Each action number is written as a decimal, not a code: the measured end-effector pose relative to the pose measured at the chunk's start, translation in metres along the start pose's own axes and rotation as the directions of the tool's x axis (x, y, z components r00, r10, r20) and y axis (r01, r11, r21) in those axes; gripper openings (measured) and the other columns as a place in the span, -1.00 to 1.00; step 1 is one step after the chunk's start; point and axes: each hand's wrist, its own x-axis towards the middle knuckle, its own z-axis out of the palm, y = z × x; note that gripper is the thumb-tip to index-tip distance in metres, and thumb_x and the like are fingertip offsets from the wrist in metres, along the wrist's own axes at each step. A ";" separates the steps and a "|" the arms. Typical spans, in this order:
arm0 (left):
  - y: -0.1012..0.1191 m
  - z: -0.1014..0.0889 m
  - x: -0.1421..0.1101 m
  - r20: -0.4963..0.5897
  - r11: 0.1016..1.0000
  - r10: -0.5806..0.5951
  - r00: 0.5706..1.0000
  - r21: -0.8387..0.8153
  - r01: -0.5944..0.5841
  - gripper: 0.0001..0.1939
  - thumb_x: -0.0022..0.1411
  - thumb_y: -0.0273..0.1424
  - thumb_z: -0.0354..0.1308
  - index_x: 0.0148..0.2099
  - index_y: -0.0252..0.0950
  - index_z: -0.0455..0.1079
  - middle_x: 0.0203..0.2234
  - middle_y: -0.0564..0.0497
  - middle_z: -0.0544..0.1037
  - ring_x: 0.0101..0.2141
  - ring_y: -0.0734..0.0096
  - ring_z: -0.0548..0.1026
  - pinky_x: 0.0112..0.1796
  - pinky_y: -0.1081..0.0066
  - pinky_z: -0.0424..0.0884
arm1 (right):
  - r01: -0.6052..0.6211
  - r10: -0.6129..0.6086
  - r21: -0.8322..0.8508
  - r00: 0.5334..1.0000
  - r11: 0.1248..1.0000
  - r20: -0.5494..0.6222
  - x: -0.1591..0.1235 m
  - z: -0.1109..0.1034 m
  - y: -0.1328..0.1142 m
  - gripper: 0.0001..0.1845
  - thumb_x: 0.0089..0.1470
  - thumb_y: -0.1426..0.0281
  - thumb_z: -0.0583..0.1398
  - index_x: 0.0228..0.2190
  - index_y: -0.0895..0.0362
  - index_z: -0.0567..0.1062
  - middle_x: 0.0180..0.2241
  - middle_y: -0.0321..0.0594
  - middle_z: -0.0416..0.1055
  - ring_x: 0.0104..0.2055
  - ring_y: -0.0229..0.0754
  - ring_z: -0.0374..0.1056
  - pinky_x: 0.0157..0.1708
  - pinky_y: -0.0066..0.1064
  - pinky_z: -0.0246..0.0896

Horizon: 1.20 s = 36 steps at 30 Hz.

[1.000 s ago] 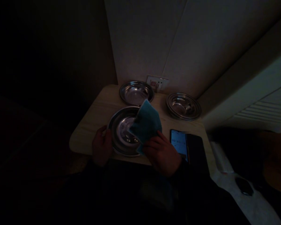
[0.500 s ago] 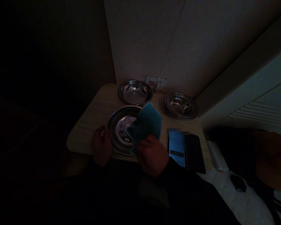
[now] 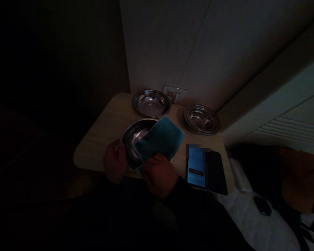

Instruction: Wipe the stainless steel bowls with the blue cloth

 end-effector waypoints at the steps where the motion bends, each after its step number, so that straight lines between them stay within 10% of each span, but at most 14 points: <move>1: -0.001 0.000 0.000 0.003 1.000 0.005 1.000 0.005 -0.005 -0.65 0.18 -0.24 -0.08 -0.13 -0.38 0.31 -0.46 -0.08 0.51 -0.47 0.37 0.48 -0.48 0.44 0.35 | 0.008 -0.008 0.001 1.000 1.000 -0.002 0.003 0.002 -0.003 -0.85 0.06 0.47 0.07 -0.49 0.16 0.41 -0.43 -0.24 0.37 -0.32 -0.24 0.21 -0.17 -0.36 0.00; 36: -0.004 0.001 0.000 0.003 1.000 0.022 1.000 -0.003 -0.022 -0.64 0.18 -0.22 -0.09 -0.11 -0.38 0.30 -0.46 -0.08 0.51 -0.47 0.37 0.48 -0.48 0.44 0.34 | -0.030 0.027 -0.148 0.999 0.989 -0.019 0.003 0.002 -0.007 -0.85 0.07 0.46 0.05 -0.48 0.16 0.38 -0.44 -0.22 0.35 -0.34 -0.21 0.16 -0.25 -0.36 -0.03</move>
